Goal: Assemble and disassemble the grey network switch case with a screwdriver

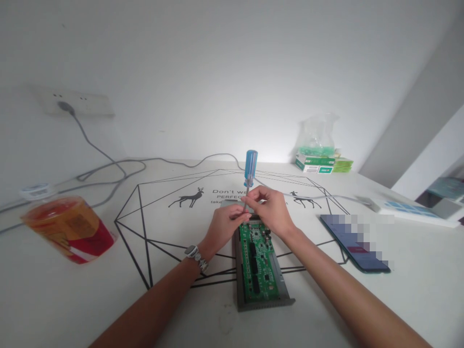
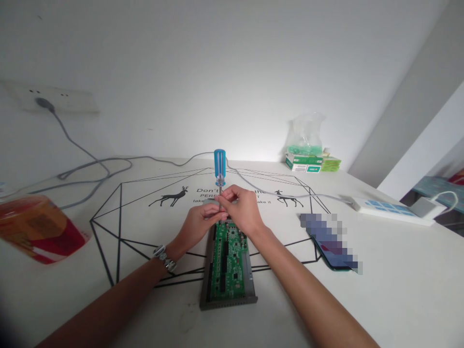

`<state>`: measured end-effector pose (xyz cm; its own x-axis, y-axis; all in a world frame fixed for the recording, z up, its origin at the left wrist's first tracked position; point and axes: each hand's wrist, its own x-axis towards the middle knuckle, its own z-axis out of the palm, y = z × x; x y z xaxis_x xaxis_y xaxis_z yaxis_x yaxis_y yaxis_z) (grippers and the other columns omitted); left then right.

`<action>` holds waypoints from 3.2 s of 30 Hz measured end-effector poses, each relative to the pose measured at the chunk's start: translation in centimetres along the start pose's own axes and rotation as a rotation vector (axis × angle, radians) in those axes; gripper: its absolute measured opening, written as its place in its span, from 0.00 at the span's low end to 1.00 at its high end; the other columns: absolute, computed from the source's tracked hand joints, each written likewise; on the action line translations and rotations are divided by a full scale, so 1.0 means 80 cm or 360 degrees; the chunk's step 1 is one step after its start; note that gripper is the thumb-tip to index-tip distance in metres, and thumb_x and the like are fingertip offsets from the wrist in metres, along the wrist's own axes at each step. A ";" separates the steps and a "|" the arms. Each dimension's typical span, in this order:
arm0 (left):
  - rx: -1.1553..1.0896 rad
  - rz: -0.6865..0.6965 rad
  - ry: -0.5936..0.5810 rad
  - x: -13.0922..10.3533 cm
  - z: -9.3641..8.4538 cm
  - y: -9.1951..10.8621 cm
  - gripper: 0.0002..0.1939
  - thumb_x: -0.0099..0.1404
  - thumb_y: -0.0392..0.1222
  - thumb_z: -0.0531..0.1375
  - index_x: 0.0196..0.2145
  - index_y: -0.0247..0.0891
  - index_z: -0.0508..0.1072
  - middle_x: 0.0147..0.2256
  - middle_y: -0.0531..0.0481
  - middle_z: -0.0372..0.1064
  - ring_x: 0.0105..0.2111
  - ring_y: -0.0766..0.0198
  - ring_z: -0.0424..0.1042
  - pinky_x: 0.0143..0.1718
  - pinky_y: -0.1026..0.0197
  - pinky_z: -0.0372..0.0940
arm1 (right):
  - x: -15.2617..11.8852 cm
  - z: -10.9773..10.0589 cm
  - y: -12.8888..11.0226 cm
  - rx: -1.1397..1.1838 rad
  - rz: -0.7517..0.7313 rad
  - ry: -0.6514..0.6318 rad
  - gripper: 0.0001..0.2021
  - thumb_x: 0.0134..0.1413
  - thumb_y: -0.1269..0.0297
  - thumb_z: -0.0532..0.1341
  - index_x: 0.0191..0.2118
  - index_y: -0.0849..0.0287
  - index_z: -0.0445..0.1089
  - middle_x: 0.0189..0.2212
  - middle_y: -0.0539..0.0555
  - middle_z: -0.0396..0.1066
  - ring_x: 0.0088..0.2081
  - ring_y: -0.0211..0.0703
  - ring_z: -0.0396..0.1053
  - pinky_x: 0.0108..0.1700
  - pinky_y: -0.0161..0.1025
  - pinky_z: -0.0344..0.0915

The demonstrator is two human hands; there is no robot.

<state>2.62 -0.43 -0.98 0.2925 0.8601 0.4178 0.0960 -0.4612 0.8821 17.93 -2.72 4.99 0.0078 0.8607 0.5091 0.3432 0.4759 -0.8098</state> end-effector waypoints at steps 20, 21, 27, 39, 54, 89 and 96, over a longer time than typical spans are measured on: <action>0.0158 0.0056 -0.0051 0.003 -0.020 -0.006 0.08 0.61 0.45 0.66 0.34 0.37 0.79 0.35 0.47 0.82 0.37 0.56 0.80 0.41 0.58 0.74 | 0.002 0.002 -0.008 0.0116 0.0044 0.0081 0.14 0.51 0.55 0.69 0.25 0.56 0.68 0.25 0.51 0.74 0.28 0.42 0.71 0.35 0.40 0.68; 0.0171 0.0068 -0.0041 0.003 -0.019 -0.006 0.08 0.61 0.45 0.66 0.34 0.37 0.79 0.35 0.47 0.82 0.37 0.56 0.80 0.41 0.58 0.74 | 0.003 0.003 -0.009 0.0141 0.0064 0.0110 0.15 0.50 0.55 0.70 0.24 0.56 0.67 0.23 0.51 0.73 0.27 0.42 0.71 0.35 0.40 0.68; 0.0235 0.0097 0.0011 0.003 -0.019 -0.009 0.09 0.61 0.45 0.67 0.34 0.38 0.78 0.35 0.47 0.81 0.37 0.56 0.80 0.41 0.57 0.73 | 0.005 0.005 -0.009 0.0280 0.0147 0.0168 0.15 0.49 0.53 0.71 0.25 0.57 0.70 0.21 0.51 0.73 0.24 0.42 0.71 0.33 0.40 0.69; 0.0329 0.0236 -0.0404 0.005 -0.030 0.000 0.12 0.71 0.46 0.56 0.40 0.38 0.77 0.40 0.46 0.80 0.41 0.57 0.78 0.43 0.60 0.71 | -0.002 0.008 -0.011 0.0326 0.0121 -0.0111 0.16 0.57 0.49 0.65 0.31 0.58 0.75 0.20 0.49 0.72 0.19 0.41 0.69 0.24 0.39 0.67; 0.0370 0.0190 -0.0119 0.005 -0.024 -0.006 0.09 0.65 0.45 0.62 0.32 0.37 0.74 0.32 0.49 0.76 0.34 0.60 0.74 0.37 0.60 0.66 | -0.006 0.016 -0.005 0.0135 -0.0021 0.0104 0.09 0.55 0.58 0.66 0.32 0.58 0.72 0.28 0.51 0.75 0.31 0.42 0.72 0.35 0.38 0.69; 0.0595 0.0261 -0.0219 0.005 -0.029 -0.001 0.08 0.67 0.43 0.58 0.33 0.38 0.76 0.34 0.49 0.78 0.36 0.58 0.74 0.38 0.60 0.64 | -0.011 0.013 -0.003 -0.0050 -0.0074 -0.0047 0.10 0.59 0.65 0.59 0.42 0.58 0.76 0.34 0.53 0.78 0.32 0.43 0.74 0.34 0.38 0.69; 0.0602 0.0285 -0.0111 0.002 -0.025 -0.003 0.08 0.66 0.45 0.61 0.31 0.39 0.72 0.31 0.52 0.75 0.33 0.61 0.72 0.38 0.61 0.66 | -0.011 0.010 -0.003 -0.0038 -0.0040 0.0027 0.06 0.54 0.62 0.65 0.30 0.58 0.73 0.28 0.52 0.76 0.30 0.42 0.72 0.36 0.39 0.69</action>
<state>0.76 0.29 -0.70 0.3989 0.7484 0.5299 0.3764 -0.6606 0.6496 17.08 -3.44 4.48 0.0148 0.8451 0.5345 0.3658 0.4929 -0.7894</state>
